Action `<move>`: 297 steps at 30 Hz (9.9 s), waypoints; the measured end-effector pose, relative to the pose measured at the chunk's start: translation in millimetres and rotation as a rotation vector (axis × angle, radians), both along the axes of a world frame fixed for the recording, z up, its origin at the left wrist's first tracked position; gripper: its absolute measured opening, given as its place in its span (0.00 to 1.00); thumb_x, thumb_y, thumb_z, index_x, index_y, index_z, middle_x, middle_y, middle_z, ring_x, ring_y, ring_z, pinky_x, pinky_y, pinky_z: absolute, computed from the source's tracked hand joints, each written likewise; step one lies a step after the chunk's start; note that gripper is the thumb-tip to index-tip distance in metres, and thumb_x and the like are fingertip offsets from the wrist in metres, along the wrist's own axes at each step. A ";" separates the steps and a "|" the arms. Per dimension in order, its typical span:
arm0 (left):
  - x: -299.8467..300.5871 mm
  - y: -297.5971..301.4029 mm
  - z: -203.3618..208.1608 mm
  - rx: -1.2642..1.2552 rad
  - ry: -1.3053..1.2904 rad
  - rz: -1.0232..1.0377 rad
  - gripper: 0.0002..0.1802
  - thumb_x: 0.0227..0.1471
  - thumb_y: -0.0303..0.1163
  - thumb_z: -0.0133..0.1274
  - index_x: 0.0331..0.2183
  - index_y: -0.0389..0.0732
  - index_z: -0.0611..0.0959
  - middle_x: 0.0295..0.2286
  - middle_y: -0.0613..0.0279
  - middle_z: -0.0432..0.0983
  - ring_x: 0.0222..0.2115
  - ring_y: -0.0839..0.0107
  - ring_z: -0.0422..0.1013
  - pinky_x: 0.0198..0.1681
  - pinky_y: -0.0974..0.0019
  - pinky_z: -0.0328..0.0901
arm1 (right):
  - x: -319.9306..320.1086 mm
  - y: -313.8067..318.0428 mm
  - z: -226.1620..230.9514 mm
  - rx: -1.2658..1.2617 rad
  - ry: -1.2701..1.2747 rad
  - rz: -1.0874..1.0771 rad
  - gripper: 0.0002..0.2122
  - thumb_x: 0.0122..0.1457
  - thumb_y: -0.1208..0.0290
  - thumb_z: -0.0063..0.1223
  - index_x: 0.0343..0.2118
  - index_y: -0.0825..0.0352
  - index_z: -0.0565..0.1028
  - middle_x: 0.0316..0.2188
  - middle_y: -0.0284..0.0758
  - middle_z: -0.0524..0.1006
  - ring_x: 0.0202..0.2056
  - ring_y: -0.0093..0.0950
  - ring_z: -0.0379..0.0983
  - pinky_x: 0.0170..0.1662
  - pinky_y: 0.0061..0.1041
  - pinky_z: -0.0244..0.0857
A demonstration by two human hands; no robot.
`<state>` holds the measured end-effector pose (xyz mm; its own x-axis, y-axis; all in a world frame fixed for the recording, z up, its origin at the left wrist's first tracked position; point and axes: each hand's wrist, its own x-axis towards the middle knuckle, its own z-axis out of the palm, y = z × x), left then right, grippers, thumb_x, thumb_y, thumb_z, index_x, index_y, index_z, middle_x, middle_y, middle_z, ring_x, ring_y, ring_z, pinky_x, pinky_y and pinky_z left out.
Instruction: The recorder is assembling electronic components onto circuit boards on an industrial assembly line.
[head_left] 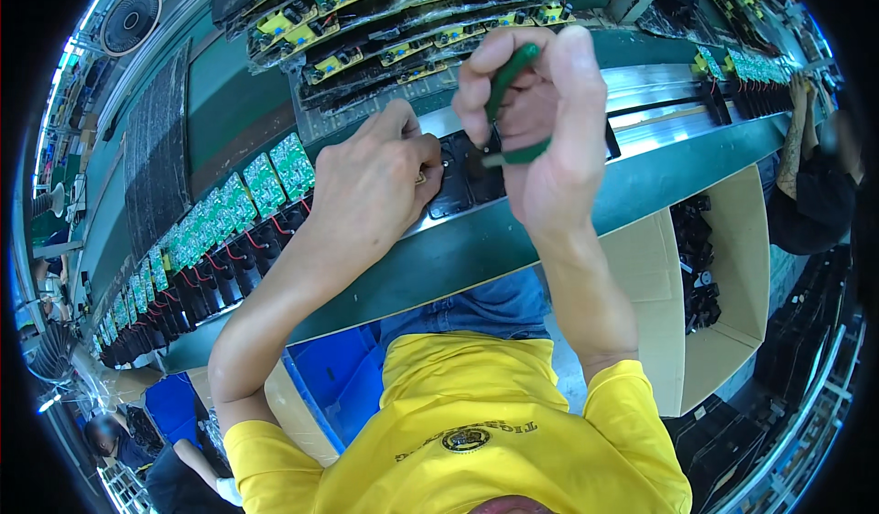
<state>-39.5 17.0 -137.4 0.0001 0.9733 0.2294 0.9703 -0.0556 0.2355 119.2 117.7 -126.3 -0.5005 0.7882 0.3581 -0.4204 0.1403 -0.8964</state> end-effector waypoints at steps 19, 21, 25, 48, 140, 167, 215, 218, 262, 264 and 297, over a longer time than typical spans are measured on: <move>-4.3 3.7 -5.2 -0.144 -0.082 0.085 0.03 0.50 0.34 0.68 0.29 0.49 0.92 0.38 0.59 0.76 0.33 0.53 0.80 0.33 0.51 0.73 | -32.1 12.6 -44.6 -0.180 0.194 0.190 0.14 0.81 0.58 0.41 0.42 0.60 0.73 0.28 0.26 0.66 0.29 0.19 0.58 0.33 0.24 0.54; -2.5 9.2 -7.6 -0.144 -0.096 0.066 0.03 0.50 0.34 0.69 0.29 0.48 0.91 0.38 0.58 0.76 0.33 0.53 0.80 0.32 0.50 0.73 | -25.3 26.1 -59.8 -0.111 0.306 0.342 0.14 0.81 0.59 0.40 0.44 0.62 0.75 0.30 0.27 0.68 0.30 0.20 0.60 0.34 0.24 0.56; -4.4 10.8 -4.2 -0.135 -0.129 0.022 0.03 0.51 0.34 0.68 0.28 0.48 0.91 0.38 0.58 0.76 0.33 0.53 0.80 0.32 0.50 0.73 | -26.6 -1.2 -28.6 -0.031 0.223 0.164 0.13 0.79 0.63 0.44 0.49 0.66 0.77 0.34 0.30 0.72 0.32 0.22 0.63 0.36 0.25 0.60; -5.5 -23.6 4.4 0.109 0.020 -0.153 0.29 0.53 0.20 0.59 0.58 0.40 0.81 0.57 0.53 0.78 0.64 0.50 0.71 0.78 0.40 0.56 | 91.9 -21.0 -21.2 0.812 -0.840 -0.580 0.12 0.59 0.68 0.77 0.46 0.58 0.91 0.47 0.35 0.77 0.40 0.36 0.76 0.45 0.34 0.74; 29.0 -78.5 -32.0 0.111 -1.057 0.372 0.29 0.62 0.28 0.66 0.61 0.36 0.77 0.60 0.53 0.69 0.51 0.60 0.75 0.49 0.62 0.73 | 109.3 232.2 -10.8 1.274 -1.105 0.210 0.44 0.55 0.33 0.72 0.68 0.61 0.78 0.54 0.39 0.80 0.49 0.45 0.80 0.56 0.43 0.73; 75.1 -145.1 -126.9 1.178 -1.240 0.653 0.31 0.67 0.16 0.52 0.68 0.35 0.67 0.55 0.53 0.74 0.39 0.71 0.71 0.41 0.69 0.71 | -220.4 -155.9 70.9 1.173 -0.695 0.120 0.31 0.60 0.38 0.73 0.53 0.64 0.88 0.43 0.38 0.84 0.40 0.42 0.84 0.44 0.37 0.77; 128.1 -104.7 -32.8 0.281 -1.283 -0.010 0.58 0.59 0.29 0.68 0.80 0.41 0.53 0.53 0.49 0.79 0.47 0.60 0.78 0.51 0.63 0.73 | 87.7 -110.4 4.0 0.223 -0.486 0.118 0.43 0.52 0.71 0.76 0.72 0.70 0.66 0.58 0.46 0.79 0.55 0.37 0.77 0.61 0.37 0.72; 109.4 -98.5 -6.4 0.143 -0.804 -0.058 0.52 0.60 0.41 0.70 0.77 0.42 0.64 0.54 0.49 0.82 0.50 0.55 0.79 0.54 0.57 0.75 | 112.4 -87.0 -21.5 0.005 -0.142 0.051 0.28 0.58 0.77 0.63 0.63 0.65 0.70 0.52 0.43 0.78 0.49 0.30 0.75 0.54 0.31 0.71; -80.5 114.1 90.1 0.651 0.263 0.126 0.20 0.54 0.38 0.76 0.43 0.43 0.83 0.41 0.61 0.71 0.40 0.59 0.74 0.42 0.55 0.73 | 147.7 -3.6 -6.2 0.149 -0.370 -0.250 0.07 0.78 0.72 0.55 0.47 0.69 0.82 0.25 0.24 0.71 0.24 0.14 0.59 0.29 0.16 0.54; -83.2 111.9 90.3 0.601 0.222 0.091 0.22 0.54 0.36 0.76 0.46 0.43 0.83 0.43 0.61 0.72 0.41 0.59 0.74 0.43 0.55 0.74 | 135.5 -5.4 6.6 0.122 -0.373 -0.236 0.11 0.68 0.77 0.65 0.52 0.67 0.85 0.31 0.23 0.76 0.29 0.16 0.64 0.35 0.17 0.59; 30.8 -54.5 82.4 0.131 -1.064 -0.089 0.14 0.60 0.20 0.66 0.47 0.34 0.84 0.36 0.54 0.84 0.34 0.67 0.77 0.37 0.66 0.72 | 40.7 -38.6 24.1 0.078 0.072 -0.003 0.11 0.51 0.71 0.83 0.36 0.65 0.90 0.46 0.38 0.77 0.41 0.27 0.72 0.44 0.27 0.67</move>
<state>-8.7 -37.5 -55.0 -0.1914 0.9474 0.2564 0.2613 -0.2026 0.9438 159.9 79.1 -102.2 -0.4690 0.7580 0.4532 -0.4831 0.2094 -0.8502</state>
